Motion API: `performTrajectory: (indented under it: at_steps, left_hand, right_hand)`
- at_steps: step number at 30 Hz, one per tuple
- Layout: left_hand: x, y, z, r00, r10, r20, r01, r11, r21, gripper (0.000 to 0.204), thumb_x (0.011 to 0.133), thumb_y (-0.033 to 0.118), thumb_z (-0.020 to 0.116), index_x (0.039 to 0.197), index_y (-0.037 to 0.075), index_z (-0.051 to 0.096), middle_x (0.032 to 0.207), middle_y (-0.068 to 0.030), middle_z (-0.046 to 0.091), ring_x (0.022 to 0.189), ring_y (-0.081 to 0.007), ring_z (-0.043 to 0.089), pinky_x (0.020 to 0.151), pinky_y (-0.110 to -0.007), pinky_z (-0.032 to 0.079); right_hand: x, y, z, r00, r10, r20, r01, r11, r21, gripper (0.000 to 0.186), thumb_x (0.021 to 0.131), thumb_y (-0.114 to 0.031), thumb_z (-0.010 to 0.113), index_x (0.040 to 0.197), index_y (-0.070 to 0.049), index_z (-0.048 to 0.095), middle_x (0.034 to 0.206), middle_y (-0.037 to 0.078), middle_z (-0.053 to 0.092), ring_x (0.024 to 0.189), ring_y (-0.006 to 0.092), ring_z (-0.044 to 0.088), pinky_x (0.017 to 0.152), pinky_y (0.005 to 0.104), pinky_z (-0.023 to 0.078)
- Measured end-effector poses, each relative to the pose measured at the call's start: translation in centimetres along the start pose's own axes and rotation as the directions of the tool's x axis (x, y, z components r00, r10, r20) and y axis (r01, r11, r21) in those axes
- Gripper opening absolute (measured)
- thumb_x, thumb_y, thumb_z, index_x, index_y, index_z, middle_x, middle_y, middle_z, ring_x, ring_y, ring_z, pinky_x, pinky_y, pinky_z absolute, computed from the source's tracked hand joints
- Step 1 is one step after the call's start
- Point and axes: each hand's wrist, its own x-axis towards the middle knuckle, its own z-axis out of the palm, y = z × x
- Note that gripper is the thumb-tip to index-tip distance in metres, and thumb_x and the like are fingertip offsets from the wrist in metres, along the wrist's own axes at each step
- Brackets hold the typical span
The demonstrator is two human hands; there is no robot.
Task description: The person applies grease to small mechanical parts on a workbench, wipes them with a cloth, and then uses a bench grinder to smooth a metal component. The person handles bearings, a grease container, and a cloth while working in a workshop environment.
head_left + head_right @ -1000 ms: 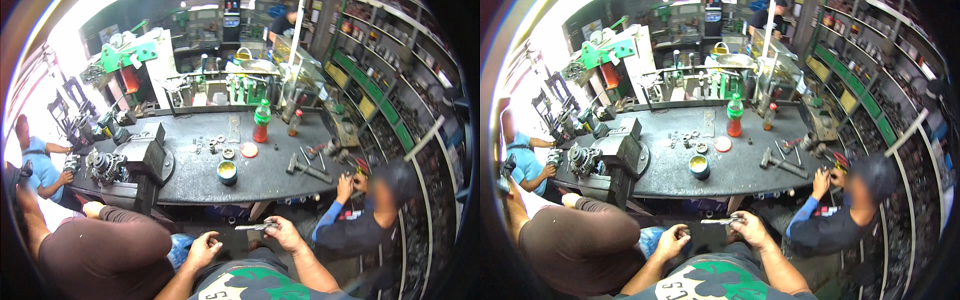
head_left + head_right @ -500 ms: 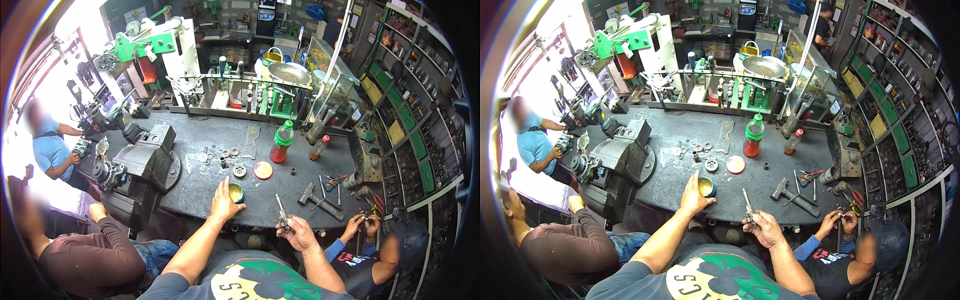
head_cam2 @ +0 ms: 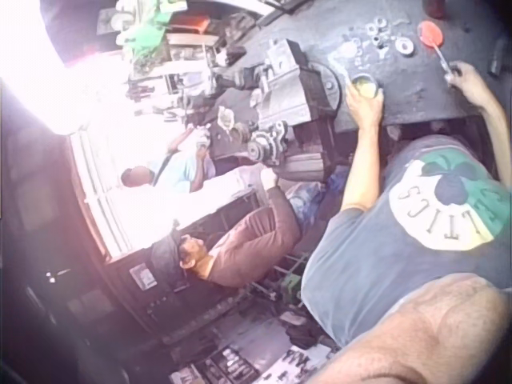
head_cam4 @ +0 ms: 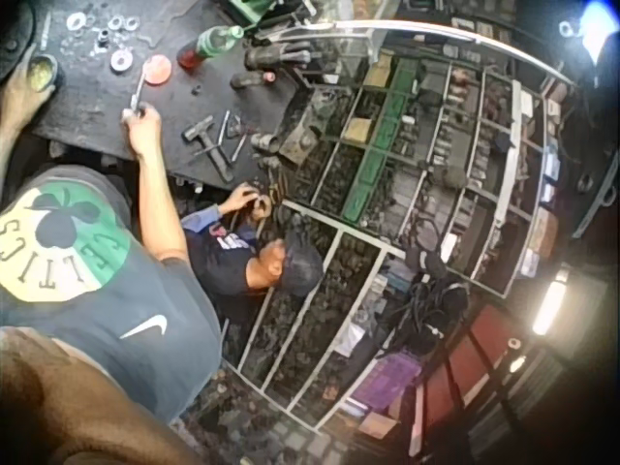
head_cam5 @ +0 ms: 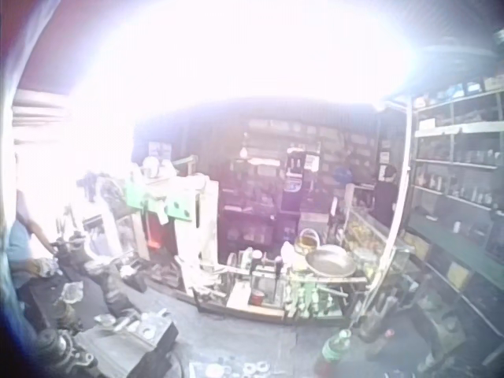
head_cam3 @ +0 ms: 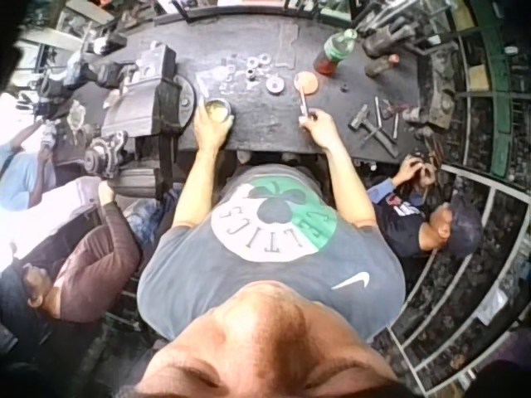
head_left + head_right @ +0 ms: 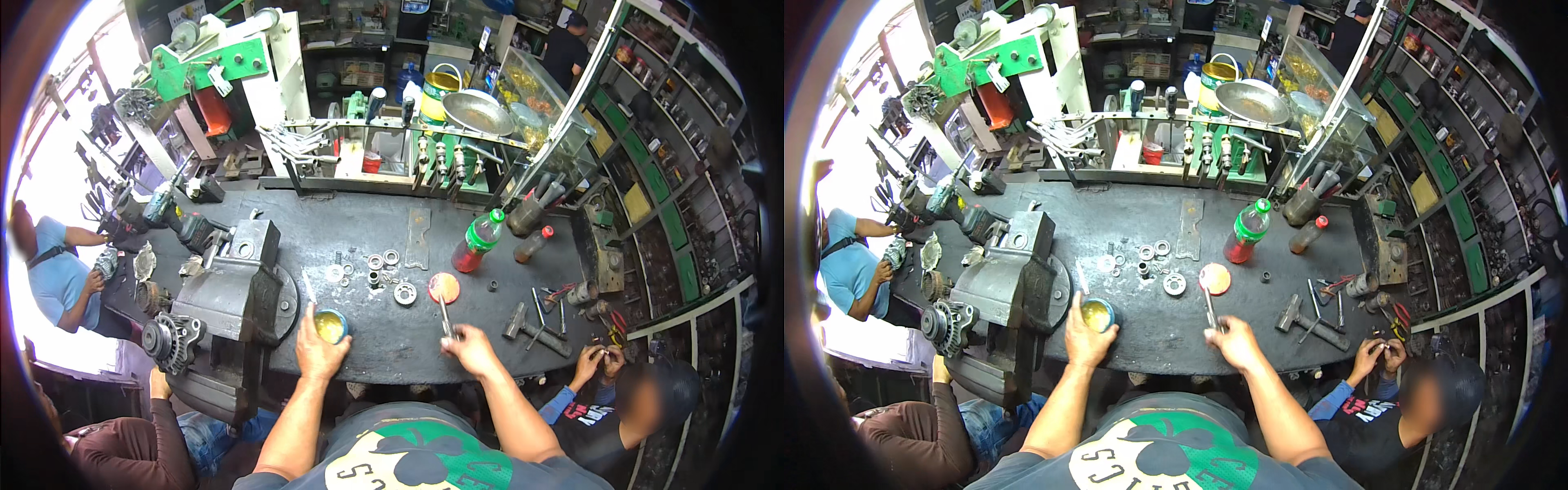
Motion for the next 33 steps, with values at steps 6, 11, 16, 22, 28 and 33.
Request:
performTrajectory:
  at_steps: [6, 11, 16, 22, 28, 33]
  left_hand:
    - [2.4, -3.7, 0.3, 0.992, 0.075, 0.098, -0.077, 0.997, 0.011, 0.119, 0.067, 0.029, 0.101, 0.163, 0.006, 0.035, 0.157, -0.0211, 0.051, 0.146, -0.0422, 0.049, 0.121, -0.049, 0.043]
    - [0.8, -2.3, -2.8, 0.99, 0.016, 0.14, -0.005, 0.997, -0.083, 0.12, 0.073, 0.026, 0.099, 0.167, 0.003, 0.027, 0.172, -0.0271, 0.03, 0.159, -0.0424, 0.033, 0.13, -0.047, 0.032]
    - [-6.5, -3.9, -4.5, 0.991, -0.125, 0.043, 0.131, 0.974, -0.186, 0.103, 0.081, 0.014, 0.09, 0.164, 0.001, 0.032, 0.165, -0.027, 0.04, 0.15, -0.042, 0.045, 0.125, -0.046, 0.04]
    - [-15.3, -4.5, -6.5, 0.927, -0.374, 0.037, 0.376, 0.918, -0.125, 0.095, 0.083, 0.008, 0.086, 0.164, 0.005, 0.037, 0.161, -0.0218, 0.046, 0.134, -0.0368, 0.06, 0.112, -0.046, 0.052]
    - [-17.6, -3.8, -6.2, 0.927, -0.373, -0.033, 0.364, 0.92, -0.147, 0.091, 0.084, 0.007, 0.083, 0.164, 0.006, 0.039, 0.155, -0.0202, 0.054, 0.13, -0.0345, 0.063, 0.107, -0.045, 0.053]
    - [-14.6, -3.4, -5.9, 0.975, -0.215, -0.052, 0.193, 0.942, -0.274, 0.064, 0.085, 0.007, 0.082, 0.144, 0.003, 0.058, 0.138, -0.0198, 0.067, 0.122, -0.0344, 0.068, 0.105, -0.045, 0.054]
  right_hand:
    - [10.5, -2.5, 2.3, 0.938, -0.317, -0.142, 0.211, 0.845, -0.492, 0.052, 0.091, -0.032, 0.084, 0.125, 0.006, 0.073, 0.109, 0.026, 0.078, 0.111, 0.0369, 0.075, 0.098, 0.046, 0.057]
    - [16.6, -5.8, 2.6, 0.983, -0.168, -0.068, 0.088, 0.767, -0.636, 0.054, 0.091, -0.035, 0.084, 0.126, 0.005, 0.074, 0.121, 0.028, 0.076, 0.118, 0.0402, 0.073, 0.102, 0.048, 0.056]
    - [18.3, -5.8, 3.1, 0.992, -0.11, -0.068, 0.037, 0.741, -0.67, 0.051, 0.092, -0.042, 0.084, 0.118, 0.002, 0.077, 0.122, 0.026, 0.076, 0.119, 0.0394, 0.072, 0.102, 0.0491, 0.055]
    - [18.0, -3.9, 3.3, 0.962, -0.27, -0.031, 0.157, 0.645, -0.747, 0.051, 0.091, -0.045, 0.084, 0.114, 0.001, 0.079, 0.129, 0.022, 0.073, 0.121, 0.0397, 0.071, 0.101, 0.0509, 0.056]
    - [18.0, -3.2, 2.2, 0.938, -0.346, -0.015, 0.241, 0.682, -0.691, 0.042, 0.099, -0.04, 0.075, 0.114, -0.001, 0.079, 0.12, 0.026, 0.071, 0.114, 0.0428, 0.07, 0.097, 0.0514, 0.055]
    - [16.3, 0.8, 0.5, 0.835, -0.508, -0.211, 0.331, 0.771, -0.544, 0.033, 0.096, -0.031, 0.076, 0.108, 0.0, 0.077, 0.108, 0.023, 0.074, 0.104, 0.0408, 0.072, 0.093, 0.0502, 0.056]
